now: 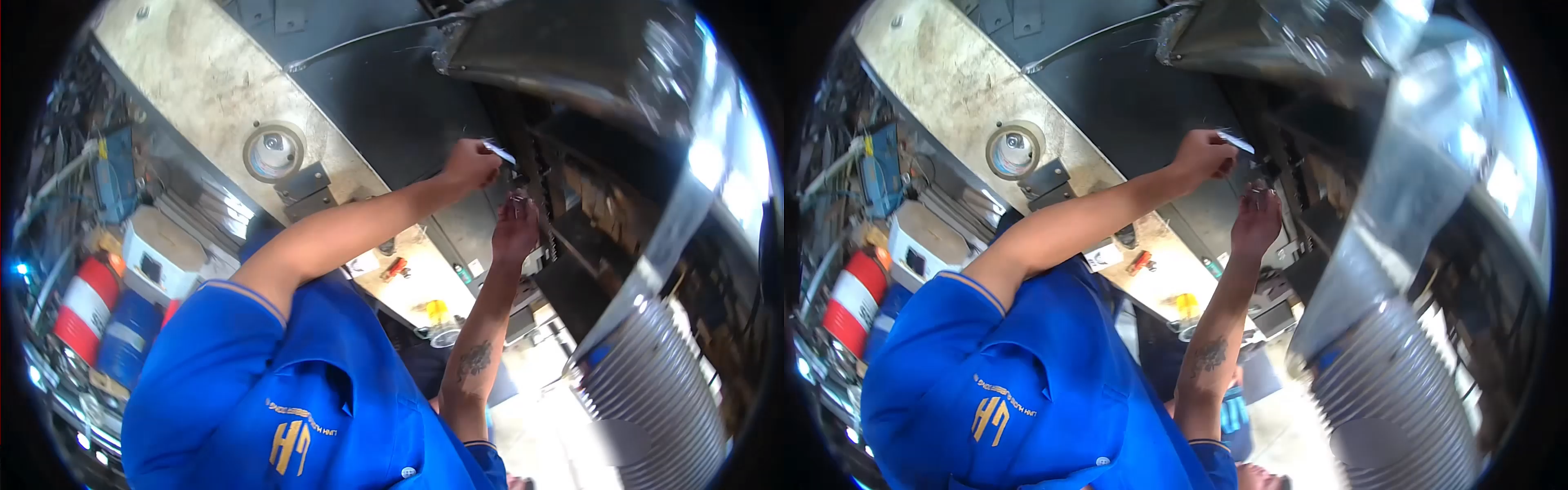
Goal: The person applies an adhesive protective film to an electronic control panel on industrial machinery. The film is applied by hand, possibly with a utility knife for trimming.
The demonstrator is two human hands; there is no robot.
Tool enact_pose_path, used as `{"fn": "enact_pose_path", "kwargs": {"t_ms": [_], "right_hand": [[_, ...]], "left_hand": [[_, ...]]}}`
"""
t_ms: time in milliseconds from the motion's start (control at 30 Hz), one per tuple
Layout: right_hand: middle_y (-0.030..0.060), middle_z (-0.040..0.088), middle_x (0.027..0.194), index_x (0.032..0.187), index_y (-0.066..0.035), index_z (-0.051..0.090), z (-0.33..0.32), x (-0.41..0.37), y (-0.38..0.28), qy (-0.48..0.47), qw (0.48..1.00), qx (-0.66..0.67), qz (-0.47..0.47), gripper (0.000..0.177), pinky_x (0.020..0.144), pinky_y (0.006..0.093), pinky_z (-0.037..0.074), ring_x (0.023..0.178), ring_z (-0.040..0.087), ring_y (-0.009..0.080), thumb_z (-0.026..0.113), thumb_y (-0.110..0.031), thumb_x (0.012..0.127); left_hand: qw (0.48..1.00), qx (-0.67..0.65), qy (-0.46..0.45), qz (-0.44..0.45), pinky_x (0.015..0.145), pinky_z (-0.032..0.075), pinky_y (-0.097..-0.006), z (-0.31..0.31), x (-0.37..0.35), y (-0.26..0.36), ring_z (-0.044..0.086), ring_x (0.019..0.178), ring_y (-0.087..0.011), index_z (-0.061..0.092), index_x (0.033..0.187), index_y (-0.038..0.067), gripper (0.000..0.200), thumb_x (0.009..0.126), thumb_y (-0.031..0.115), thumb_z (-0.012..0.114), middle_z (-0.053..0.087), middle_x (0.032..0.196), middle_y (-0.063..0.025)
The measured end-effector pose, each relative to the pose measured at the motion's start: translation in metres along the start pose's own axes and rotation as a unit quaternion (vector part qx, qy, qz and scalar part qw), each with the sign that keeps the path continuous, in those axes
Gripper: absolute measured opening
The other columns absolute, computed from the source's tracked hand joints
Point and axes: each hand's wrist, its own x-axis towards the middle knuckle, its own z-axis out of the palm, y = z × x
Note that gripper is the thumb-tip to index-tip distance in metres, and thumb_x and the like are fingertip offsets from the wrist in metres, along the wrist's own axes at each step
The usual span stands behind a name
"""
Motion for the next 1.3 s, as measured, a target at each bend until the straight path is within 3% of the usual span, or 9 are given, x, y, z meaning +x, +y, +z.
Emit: {"fn": "enact_pose_path", "kwargs": {"t_ms": [100, 167, 467, 533, 633, 667, 1000, 1167, 1300], "right_hand": [[0.0128, 0.065, 0.103, 0.097, -0.007, 0.055, 0.049, -0.089, 0.006, -0.003, 0.998, 0.010, -0.059, 0.010, 0.071, 0.0355, 0.050, 0.093, 0.062, 0.0280, 0.053, -0.012, 0.089], [0.0193, 0.064, 0.100, 0.095, -0.004, 0.050, 0.089, -0.166, 0.006, -0.049, 0.991, 0.009, -0.121, 0.009, 0.069, 0.0372, 0.053, 0.085, 0.065, 0.0316, 0.052, -0.010, 0.089], [0.0292, 0.062, 0.094, 0.094, -0.001, 0.043, 0.147, -0.323, -0.011, -0.181, 0.949, 0.092, -0.240, 0.011, 0.070, 0.0410, 0.057, 0.079, 0.067, 0.0346, 0.048, -0.010, 0.092], [0.0314, 0.062, 0.095, 0.095, 0.000, 0.043, 0.152, -0.344, -0.014, -0.209, 0.934, 0.099, -0.271, 0.013, 0.070, 0.0417, 0.057, 0.078, 0.067, 0.0347, 0.049, -0.011, 0.092], [0.0315, 0.062, 0.094, 0.095, 0.000, 0.042, 0.152, -0.370, -0.018, -0.222, 0.921, 0.086, -0.308, 0.013, 0.069, 0.0420, 0.057, 0.076, 0.067, 0.0349, 0.050, -0.011, 0.091], [0.0325, 0.062, 0.093, 0.095, 0.000, 0.042, 0.153, -0.377, -0.019, -0.225, 0.918, 0.081, -0.318, 0.015, 0.068, 0.0421, 0.058, 0.075, 0.067, 0.0349, 0.050, -0.011, 0.091], [0.0350, 0.061, 0.093, 0.092, 0.001, 0.040, 0.156, -0.418, -0.020, -0.244, 0.901, 0.090, -0.349, 0.013, 0.065, 0.0397, 0.058, 0.071, 0.068, 0.0336, 0.047, -0.010, 0.091], [0.0378, 0.059, 0.097, 0.092, 0.001, 0.039, 0.155, -0.429, -0.020, -0.264, 0.909, 0.131, -0.294, 0.012, 0.059, 0.0369, 0.057, 0.070, 0.068, 0.0321, 0.046, -0.009, 0.091], [0.0384, 0.059, 0.098, 0.092, 0.001, 0.039, 0.157, -0.435, -0.016, -0.267, 0.907, 0.117, -0.303, 0.012, 0.058, 0.0360, 0.057, 0.068, 0.067, 0.0300, 0.046, -0.009, 0.091]], "left_hand": [[0.999, -0.046, -0.014, -0.026, 0.061, 0.053, -0.0299, -0.026, -0.101, 0.042, 0.066, 0.069, -0.0205, 0.058, 0.089, 0.001, 0.007, 0.085, 0.007, 0.056, 0.064, 0.078, -0.0090], [0.995, -0.079, -0.044, 0.036, 0.066, 0.054, -0.0323, -0.044, -0.186, 0.071, 0.066, 0.078, -0.0227, 0.054, 0.093, 0.003, 0.008, 0.090, 0.009, 0.051, 0.063, 0.086, -0.0113], [0.958, -0.057, -0.196, 0.201, 0.074, 0.057, -0.0357, -0.068, -0.345, 0.125, 0.066, 0.083, -0.0246, 0.047, 0.092, 0.000, 0.009, 0.093, 0.009, 0.045, 0.062, 0.091, -0.0180], [0.931, -0.026, -0.244, 0.269, 0.076, 0.056, -0.0401, -0.070, -0.365, 0.129, 0.065, 0.085, -0.0300, 0.042, 0.096, 0.002, 0.009, 0.095, 0.009, 0.036, 0.059, 0.093, -0.0205], [0.914, 0.005, -0.275, 0.298, 0.075, 0.057, -0.0409, -0.072, -0.392, 0.135, 0.065, 0.084, -0.0302, 0.041, 0.096, 0.002, 0.010, 0.095, 0.010, 0.036, 0.058, 0.093, -0.0214], [0.914, -0.020, -0.290, 0.284, 0.076, 0.057, -0.0410, -0.073, -0.398, 0.137, 0.065, 0.084, -0.0281, 0.044, 0.097, 0.000, 0.011, 0.093, 0.010, 0.043, 0.060, 0.094, -0.0222], [0.886, -0.016, -0.380, 0.266, 0.080, 0.055, -0.0411, -0.083, -0.433, 0.143, 0.063, 0.089, -0.0278, 0.041, 0.096, 0.002, 0.014, 0.096, 0.015, 0.041, 0.057, 0.097, -0.0237], [0.856, -0.050, -0.485, 0.173, 0.082, 0.052, -0.0401, -0.084, -0.435, 0.140, 0.057, 0.097, -0.0267, 0.041, 0.098, 0.003, 0.028, 0.099, 0.031, 0.036, 0.053, 0.102, -0.0225], [0.850, -0.063, -0.495, 0.170, 0.078, 0.051, -0.0379, -0.084, -0.438, 0.133, 0.056, 0.094, -0.0253, 0.041, 0.099, 0.003, 0.037, 0.099, 0.039, 0.034, 0.053, 0.101, -0.0201]]}}
